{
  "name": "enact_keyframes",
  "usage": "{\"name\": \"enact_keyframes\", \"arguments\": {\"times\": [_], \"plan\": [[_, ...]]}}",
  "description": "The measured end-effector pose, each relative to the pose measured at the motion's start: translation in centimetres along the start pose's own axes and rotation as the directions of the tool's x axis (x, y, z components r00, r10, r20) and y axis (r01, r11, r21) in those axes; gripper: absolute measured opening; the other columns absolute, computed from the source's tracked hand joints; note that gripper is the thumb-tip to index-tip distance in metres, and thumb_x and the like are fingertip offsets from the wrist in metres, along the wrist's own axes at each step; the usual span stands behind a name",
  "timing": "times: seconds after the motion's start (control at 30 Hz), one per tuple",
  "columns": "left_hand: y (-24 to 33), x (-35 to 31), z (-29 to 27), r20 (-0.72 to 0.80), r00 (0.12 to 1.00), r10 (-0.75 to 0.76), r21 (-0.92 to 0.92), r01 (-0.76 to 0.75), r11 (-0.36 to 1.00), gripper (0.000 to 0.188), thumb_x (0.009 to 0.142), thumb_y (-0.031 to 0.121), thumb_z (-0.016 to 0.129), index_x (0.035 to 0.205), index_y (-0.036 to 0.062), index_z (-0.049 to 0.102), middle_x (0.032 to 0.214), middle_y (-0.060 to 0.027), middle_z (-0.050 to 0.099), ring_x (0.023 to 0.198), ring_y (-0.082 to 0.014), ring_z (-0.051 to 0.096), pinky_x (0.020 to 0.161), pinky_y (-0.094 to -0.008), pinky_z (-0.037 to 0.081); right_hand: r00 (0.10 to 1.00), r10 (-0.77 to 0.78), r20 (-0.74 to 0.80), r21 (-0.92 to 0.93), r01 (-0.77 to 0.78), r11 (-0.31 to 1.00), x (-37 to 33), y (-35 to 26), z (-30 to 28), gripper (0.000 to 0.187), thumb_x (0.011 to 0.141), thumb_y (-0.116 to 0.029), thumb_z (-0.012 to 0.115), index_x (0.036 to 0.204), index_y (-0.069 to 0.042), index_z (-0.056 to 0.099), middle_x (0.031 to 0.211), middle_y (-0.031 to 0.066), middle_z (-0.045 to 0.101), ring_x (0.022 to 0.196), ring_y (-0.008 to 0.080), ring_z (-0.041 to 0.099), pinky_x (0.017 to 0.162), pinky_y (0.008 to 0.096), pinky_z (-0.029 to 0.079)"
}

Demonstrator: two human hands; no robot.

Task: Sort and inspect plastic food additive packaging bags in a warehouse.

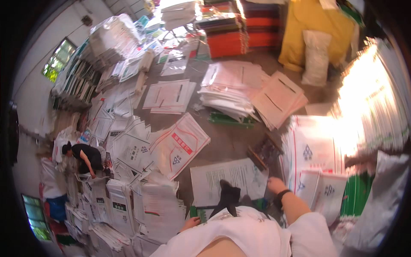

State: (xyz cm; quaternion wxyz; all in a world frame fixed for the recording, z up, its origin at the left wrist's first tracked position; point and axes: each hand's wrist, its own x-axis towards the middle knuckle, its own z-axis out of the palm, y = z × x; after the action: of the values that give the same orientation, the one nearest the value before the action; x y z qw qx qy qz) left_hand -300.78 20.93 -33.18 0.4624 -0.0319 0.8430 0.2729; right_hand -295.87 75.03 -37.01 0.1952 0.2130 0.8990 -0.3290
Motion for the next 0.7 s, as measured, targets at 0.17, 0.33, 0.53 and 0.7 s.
{"name": "enact_keyframes", "arguments": {"times": [0.17,0.33,0.53,0.7], "plan": [[-0.1,6.3,0.0,-0.002,1.0,-0.022,-0.184,0.021,0.983,0.053,0.092,0.032,0.061,0.135,0.0013,0.06,0.121,-0.022,0.069,0.112,-0.0291,0.067,0.096,-0.0359,0.052,0.891,-0.057,0.45,-0.073,0.101,0.992,5.1,-8.7,1.0,0.041,0.09,-0.032,0.059,0.117,-0.003,0.069,0.112,0.0222,0.07,0.108,0.038,0.065,0.098,0.0447,0.05],[4.0,9.0,1.0,0.108,0.992,0.069,-0.356,-0.027,0.934,0.06,0.091,0.036,0.069,0.139,0.0024,0.056,0.128,-0.02,0.066,0.116,-0.0315,0.065,0.1,-0.0405,0.051,0.813,-0.394,0.428,-0.15,0.494,0.857,10.2,-16.1,-2.9,0.051,0.086,-0.038,0.065,0.125,-0.004,0.065,0.119,0.0216,0.065,0.114,0.0382,0.06,0.1,0.0451,0.048],[7.7,8.7,5.8,0.127,0.991,-0.05,-0.382,0.095,0.919,0.039,0.085,0.036,0.072,0.111,0.0065,0.074,0.104,-0.0131,0.075,0.097,-0.0251,0.071,0.086,-0.0375,0.054,0.495,-0.345,0.798,-0.19,0.749,0.635,19.2,-20.9,-6.0,0.028,0.092,-0.027,0.062,0.106,-0.004,0.07,0.107,0.0228,0.068,0.102,0.0413,0.066,0.089,0.0474,0.053],[13.5,8.0,13.6,-0.017,0.988,-0.153,-0.641,0.107,0.76,0.029,0.084,0.031,0.075,0.095,0.0046,0.073,0.09,-0.0121,0.074,0.085,-0.0219,0.069,0.075,-0.0352,0.053,0.261,-0.265,0.928,-0.148,0.912,0.382,27.2,-22.0,-5.4,0.026,0.086,-0.023,0.063,0.096,-0.001,0.069,0.1,0.0254,0.069,0.098,0.0444,0.067,0.084,0.0501,0.055]]}}
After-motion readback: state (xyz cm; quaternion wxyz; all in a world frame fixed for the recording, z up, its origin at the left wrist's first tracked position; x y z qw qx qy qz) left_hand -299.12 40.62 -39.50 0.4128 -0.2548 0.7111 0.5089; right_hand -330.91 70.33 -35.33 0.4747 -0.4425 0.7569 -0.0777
